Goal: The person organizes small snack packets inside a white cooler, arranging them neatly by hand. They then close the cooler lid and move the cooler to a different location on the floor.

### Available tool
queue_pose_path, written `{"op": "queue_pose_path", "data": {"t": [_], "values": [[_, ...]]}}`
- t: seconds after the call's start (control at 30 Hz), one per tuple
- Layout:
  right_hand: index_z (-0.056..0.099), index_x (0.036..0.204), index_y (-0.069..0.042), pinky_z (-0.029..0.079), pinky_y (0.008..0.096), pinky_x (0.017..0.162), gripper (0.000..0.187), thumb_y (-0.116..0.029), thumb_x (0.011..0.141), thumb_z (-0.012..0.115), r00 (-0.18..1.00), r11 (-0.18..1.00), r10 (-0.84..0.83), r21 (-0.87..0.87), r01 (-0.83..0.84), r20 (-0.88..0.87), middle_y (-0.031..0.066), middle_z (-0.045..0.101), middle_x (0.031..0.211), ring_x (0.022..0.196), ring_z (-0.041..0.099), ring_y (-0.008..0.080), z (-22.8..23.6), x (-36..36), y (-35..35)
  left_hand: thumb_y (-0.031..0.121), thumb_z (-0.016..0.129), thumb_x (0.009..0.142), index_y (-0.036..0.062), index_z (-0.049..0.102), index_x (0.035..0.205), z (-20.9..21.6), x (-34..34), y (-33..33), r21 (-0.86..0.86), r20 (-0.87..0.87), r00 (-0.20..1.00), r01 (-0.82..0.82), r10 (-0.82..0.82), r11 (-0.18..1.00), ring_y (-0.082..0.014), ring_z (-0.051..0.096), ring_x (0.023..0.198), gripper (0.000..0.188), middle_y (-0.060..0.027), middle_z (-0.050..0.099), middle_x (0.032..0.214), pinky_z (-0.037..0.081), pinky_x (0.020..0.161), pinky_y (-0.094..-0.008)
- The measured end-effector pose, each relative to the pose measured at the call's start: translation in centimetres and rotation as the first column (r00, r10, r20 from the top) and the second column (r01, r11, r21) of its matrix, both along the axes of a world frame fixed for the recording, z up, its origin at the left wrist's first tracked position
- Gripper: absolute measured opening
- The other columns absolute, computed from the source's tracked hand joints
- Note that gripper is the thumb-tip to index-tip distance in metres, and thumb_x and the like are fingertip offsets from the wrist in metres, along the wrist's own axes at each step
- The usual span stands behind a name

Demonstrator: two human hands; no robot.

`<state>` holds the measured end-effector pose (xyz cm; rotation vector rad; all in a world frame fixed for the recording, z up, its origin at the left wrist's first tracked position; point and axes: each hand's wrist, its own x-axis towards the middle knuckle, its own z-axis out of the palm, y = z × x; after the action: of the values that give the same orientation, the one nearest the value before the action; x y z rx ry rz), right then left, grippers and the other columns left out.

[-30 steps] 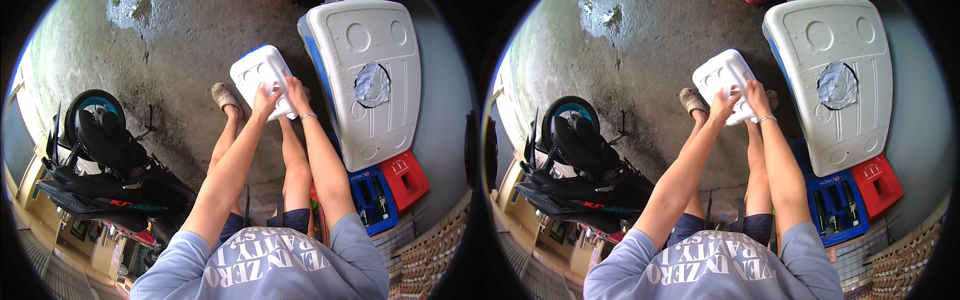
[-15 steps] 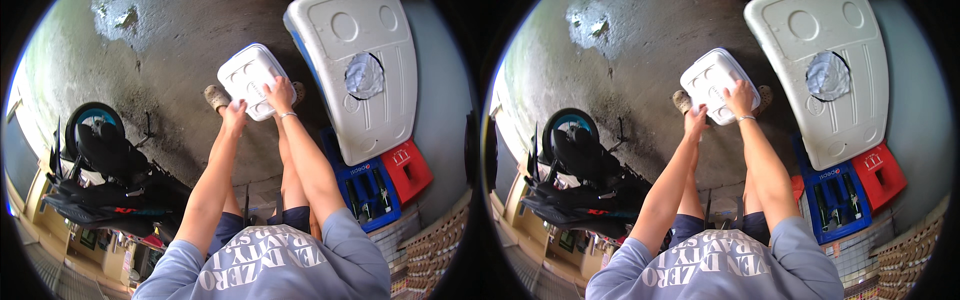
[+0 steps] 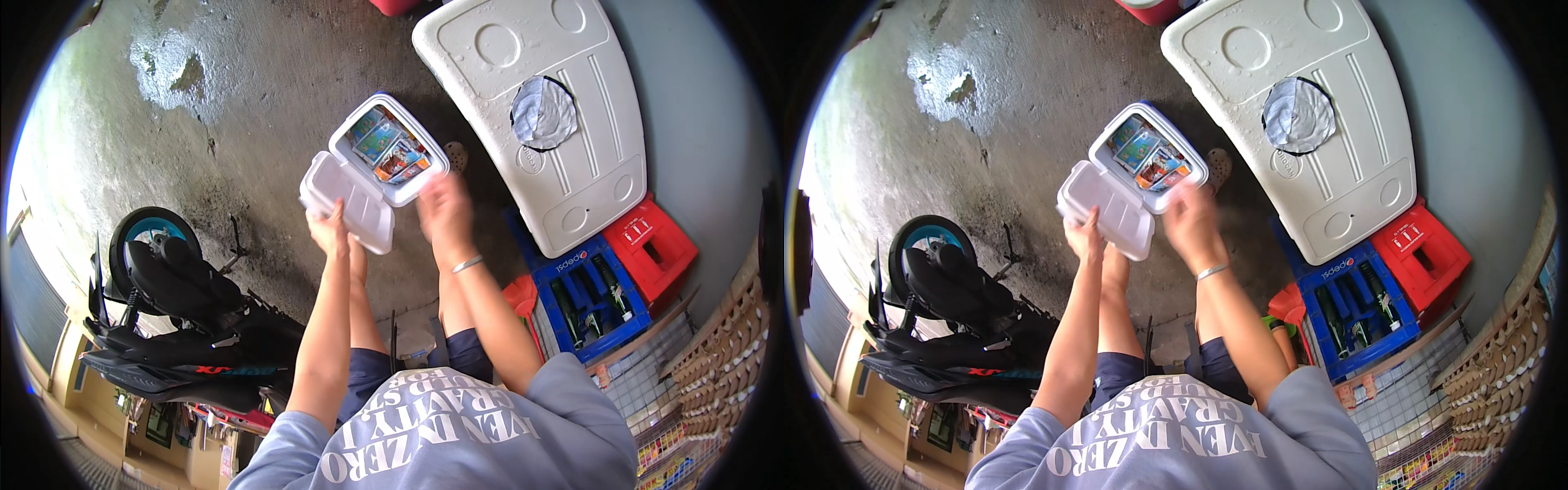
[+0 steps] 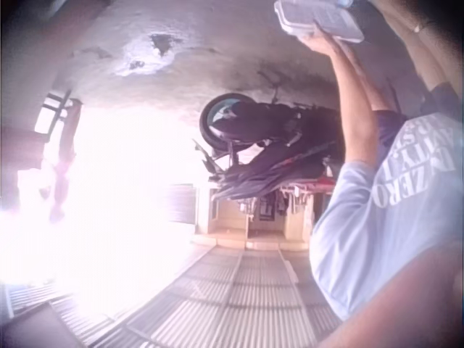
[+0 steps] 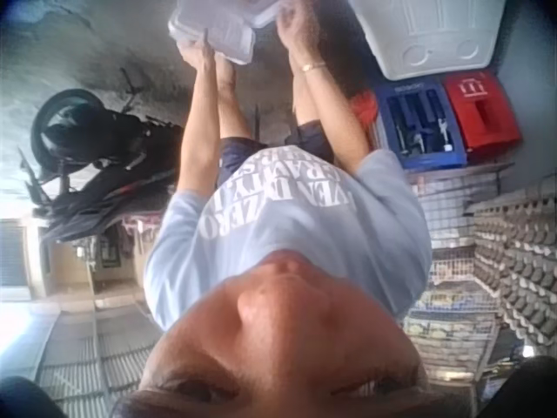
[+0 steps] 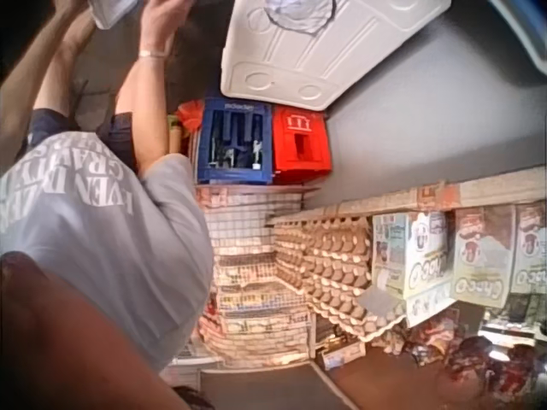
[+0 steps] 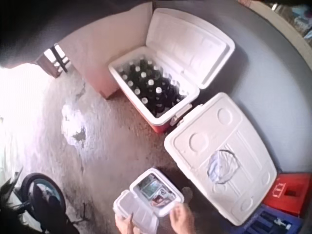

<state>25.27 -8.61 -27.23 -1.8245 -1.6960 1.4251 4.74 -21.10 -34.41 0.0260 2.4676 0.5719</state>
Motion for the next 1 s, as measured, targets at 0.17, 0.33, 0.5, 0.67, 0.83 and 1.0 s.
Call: {"op": "queue_pose_path", "data": {"t": [0.17,0.33,0.5,0.67,0.83,1.0], "values": [[0.037,0.131,0.014,0.038,0.0503,0.102,0.090,-0.053,0.082,0.072,0.673,0.764,-0.592,0.574,0.294,0.444,0.0329,0.045,0.128,0.120,0.045,0.0437,-8.6,14.7,14.3,0.031,0.087,0.072,0.0048,0.061,0.117,1.9,-2.6,-1.8,-0.035,0.166,0.981,-0.095,0.099,0.995,-0.0222,0.067,0.074,0.058,-0.0106,0.068,0.097,0.052,0.044,-0.0341],[0.062,0.089,0.009,0.046,0.0478,0.089,0.059,-0.048,0.079,0.075,0.774,0.884,-0.466,0.244,0.398,0.428,0.0288,0.060,0.097,0.095,0.058,0.0430,-9.1,17.3,18.2,0.032,0.083,0.077,0.0020,0.059,0.111,1.9,-2.2,-0.5,-0.143,-0.269,0.957,0.074,-0.111,0.987,-0.0256,0.067,0.084,0.051,-0.0124,0.068,0.098,0.054,0.066,-0.0416],[0.055,0.122,0.004,0.047,0.0324,0.094,0.037,-0.012,0.091,0.066,0.689,0.780,-0.615,-0.166,0.603,-0.384,0.0106,0.062,0.120,0.107,0.058,0.0170,-0.5,9.0,11.2,0.034,0.078,0.083,0.0042,0.061,0.110,7.9,2.7,7.5,0.344,0.283,0.956,-0.022,-0.081,0.939,-0.0146,0.057,0.064,0.044,-0.0056,0.065,0.087,0.048,0.055,-0.0326],[0.051,0.120,-0.001,0.046,0.0294,0.092,0.037,-0.017,0.092,0.070,0.625,0.828,-0.560,-0.386,0.406,-0.544,0.0032,0.059,0.115,0.103,0.055,0.0112,1.8,5.4,1.5,0.039,0.079,0.081,0.0025,0.062,0.113,11.0,9.0,11.9,0.324,0.726,0.641,0.003,-0.251,0.946,-0.0085,0.051,0.057,0.051,0.0002,0.062,0.078,0.041,0.047,-0.0283],[0.037,0.136,0.003,0.046,0.0412,0.096,0.073,-0.055,0.095,0.056,-0.215,-0.034,-0.962,-0.710,0.703,-0.167,0.0096,0.056,0.113,0.106,0.057,0.0224,-2.7,10.7,-0.6,0.028,0.077,0.085,0.0008,0.059,0.121,13.2,6.7,10.6,0.332,0.640,0.752,-0.089,-0.155,0.939,-0.0205,0.070,0.089,0.049,-0.0102,0.069,0.103,0.059,0.065,-0.0343],[0.059,0.114,-0.007,0.055,0.0392,0.076,0.063,-0.066,0.094,0.045,-0.490,-0.316,-0.870,-0.709,0.630,-0.047,0.0078,0.063,0.108,0.090,0.061,0.0233,-10.3,18.1,1.7,0.037,0.078,0.082,-0.0008,0.058,0.124,15.8,-7.3,4.3,0.391,0.397,0.917,-0.203,0.035,0.897,-0.0289,0.064,0.102,0.060,-0.0123,0.067,0.115,0.049,0.079,-0.0435]]}}
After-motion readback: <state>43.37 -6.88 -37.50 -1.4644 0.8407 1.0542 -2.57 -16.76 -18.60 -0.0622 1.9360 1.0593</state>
